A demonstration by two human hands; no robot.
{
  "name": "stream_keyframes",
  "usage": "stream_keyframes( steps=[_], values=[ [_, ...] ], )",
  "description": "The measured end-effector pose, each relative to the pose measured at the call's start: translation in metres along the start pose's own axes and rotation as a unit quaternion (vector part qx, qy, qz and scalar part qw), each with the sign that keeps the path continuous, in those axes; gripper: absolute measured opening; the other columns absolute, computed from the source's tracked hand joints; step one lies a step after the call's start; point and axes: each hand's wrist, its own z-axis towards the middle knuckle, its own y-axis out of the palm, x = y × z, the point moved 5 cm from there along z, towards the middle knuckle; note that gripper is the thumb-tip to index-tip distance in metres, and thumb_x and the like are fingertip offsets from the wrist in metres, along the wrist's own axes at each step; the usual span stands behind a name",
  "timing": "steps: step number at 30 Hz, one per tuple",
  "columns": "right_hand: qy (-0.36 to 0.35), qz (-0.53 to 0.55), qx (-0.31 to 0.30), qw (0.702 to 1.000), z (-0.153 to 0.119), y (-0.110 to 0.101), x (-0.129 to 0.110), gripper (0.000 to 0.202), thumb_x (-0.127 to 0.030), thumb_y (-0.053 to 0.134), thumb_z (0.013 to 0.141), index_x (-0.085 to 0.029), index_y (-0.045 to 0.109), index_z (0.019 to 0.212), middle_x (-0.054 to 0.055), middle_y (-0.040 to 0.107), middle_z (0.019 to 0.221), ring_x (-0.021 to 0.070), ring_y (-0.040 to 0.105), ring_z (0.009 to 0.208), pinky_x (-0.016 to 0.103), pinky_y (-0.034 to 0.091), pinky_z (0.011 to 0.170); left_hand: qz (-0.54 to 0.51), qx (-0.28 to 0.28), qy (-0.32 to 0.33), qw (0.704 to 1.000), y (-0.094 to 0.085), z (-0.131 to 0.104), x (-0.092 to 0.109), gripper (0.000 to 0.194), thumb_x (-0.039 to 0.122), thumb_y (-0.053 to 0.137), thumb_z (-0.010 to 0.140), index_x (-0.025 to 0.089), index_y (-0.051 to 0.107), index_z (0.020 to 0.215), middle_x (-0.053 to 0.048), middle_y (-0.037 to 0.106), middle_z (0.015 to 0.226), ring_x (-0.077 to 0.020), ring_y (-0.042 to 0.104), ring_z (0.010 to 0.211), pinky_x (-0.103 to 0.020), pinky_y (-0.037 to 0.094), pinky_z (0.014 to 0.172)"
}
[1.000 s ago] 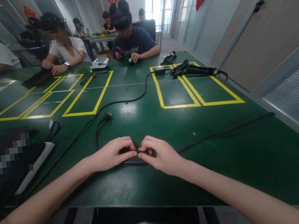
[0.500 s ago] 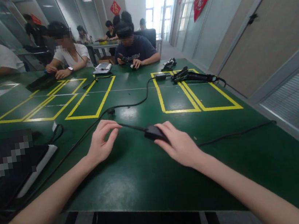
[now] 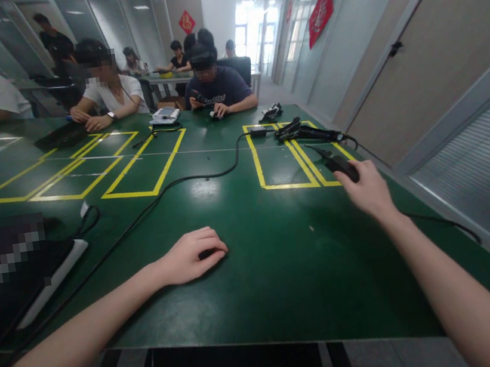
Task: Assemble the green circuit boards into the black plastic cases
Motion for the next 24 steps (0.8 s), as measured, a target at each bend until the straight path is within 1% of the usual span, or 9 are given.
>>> stream_keyframes(
  steps=[3,6,8,10,12,14,17,21,24],
  values=[
    [0.05,-0.017,-0.035,0.998,-0.001,0.029,-0.003,0.039,-0.041,0.06,0.09,-0.015,0.068,0.118,0.017,0.063,0.112,0.0337,0.063,0.102,0.043,0.051,0.084,-0.002,-0.002,-0.005,1.0,0.0,0.0,0.0,0.021,0.027,0.054,0.104,0.019,0.073,0.099,-0.005,0.069,0.091,-0.0178,0.065,0.086,-0.029,0.052,0.08],
    [0.112,-0.007,-0.061,0.992,-0.002,0.041,-0.004,0.042,-0.042,0.065,0.089,-0.014,0.071,0.12,0.02,0.062,0.123,0.0351,0.064,0.107,0.043,0.05,0.087,0.0,-0.006,-0.011,1.0,0.001,0.0,0.0,0.021,0.026,0.055,0.104,0.019,0.073,0.099,-0.005,0.069,0.092,-0.0178,0.065,0.086,-0.029,0.051,0.08],
    [0.131,0.013,-0.06,0.989,-0.001,0.039,-0.004,0.044,-0.041,0.068,0.088,-0.011,0.072,0.121,0.022,0.061,0.128,0.0351,0.063,0.112,0.041,0.05,0.09,0.003,-0.008,-0.012,1.0,0.001,-0.001,0.001,0.021,0.026,0.055,0.104,0.019,0.074,0.099,-0.005,0.069,0.092,-0.018,0.064,0.087,-0.029,0.051,0.08],
    [0.142,0.033,-0.055,0.988,0.0,0.035,-0.002,0.045,-0.038,0.072,0.087,-0.009,0.073,0.121,0.022,0.063,0.127,0.0332,0.064,0.113,0.039,0.05,0.092,0.006,-0.011,-0.012,1.0,0.001,-0.001,0.001,0.022,0.026,0.054,0.104,0.018,0.074,0.099,-0.005,0.069,0.093,-0.0182,0.064,0.087,-0.029,0.051,0.08],
    [0.166,0.06,-0.046,0.983,0.001,0.03,0.002,0.045,-0.036,0.071,0.087,-0.009,0.073,0.123,0.019,0.068,0.121,0.0292,0.067,0.104,0.036,0.051,0.09,0.007,-0.013,-0.012,1.0,0.001,-0.001,0.001,0.022,0.027,0.055,0.104,0.018,0.074,0.1,-0.005,0.069,0.093,-0.0181,0.064,0.088,-0.029,0.05,0.081],
    [0.202,0.093,-0.034,0.974,0.0,0.027,0.008,0.045,-0.036,0.065,0.092,-0.009,0.071,0.127,0.017,0.072,0.114,0.0237,0.07,0.083,0.035,0.054,0.08,0.007,-0.014,-0.012,1.0,0.002,-0.001,0.001,0.022,0.027,0.055,0.104,0.018,0.074,0.1,-0.005,0.068,0.093,-0.018,0.064,0.087,-0.029,0.051,0.081],
    [0.256,0.136,-0.014,0.957,0.0,0.027,0.017,0.046,-0.035,0.053,0.098,-0.006,0.069,0.13,0.018,0.074,0.1,0.0189,0.065,0.057,0.033,0.055,0.062,0.005,-0.012,-0.014,1.0,0.002,-0.001,0.001,0.022,0.027,0.054,0.104,0.018,0.074,0.099,-0.005,0.068,0.093,-0.0179,0.064,0.087,-0.029,0.051,0.082],
    [0.281,0.163,-0.008,0.946,0.003,0.032,0.024,0.044,-0.03,0.052,0.097,0.001,0.07,0.123,0.019,0.073,0.083,0.021,0.064,0.05,0.035,0.053,0.055,0.009,-0.016,-0.022,1.0,0.002,-0.001,0.0,0.023,0.028,0.054,0.104,0.019,0.074,0.1,-0.005,0.068,0.094,-0.018,0.065,0.087,-0.03,0.052,0.082],
    [0.254,0.159,-0.013,0.954,0.005,0.033,0.025,0.043,-0.031,0.053,0.098,0.0,0.067,0.124,0.02,0.073,0.086,0.0211,0.065,0.052,0.034,0.053,0.054,0.014,-0.018,-0.021,1.0,0.002,-0.001,0.001,0.021,0.027,0.055,0.104,0.018,0.074,0.1,-0.005,0.068,0.094,-0.0182,0.065,0.087,-0.03,0.051,0.08]
  ],
)
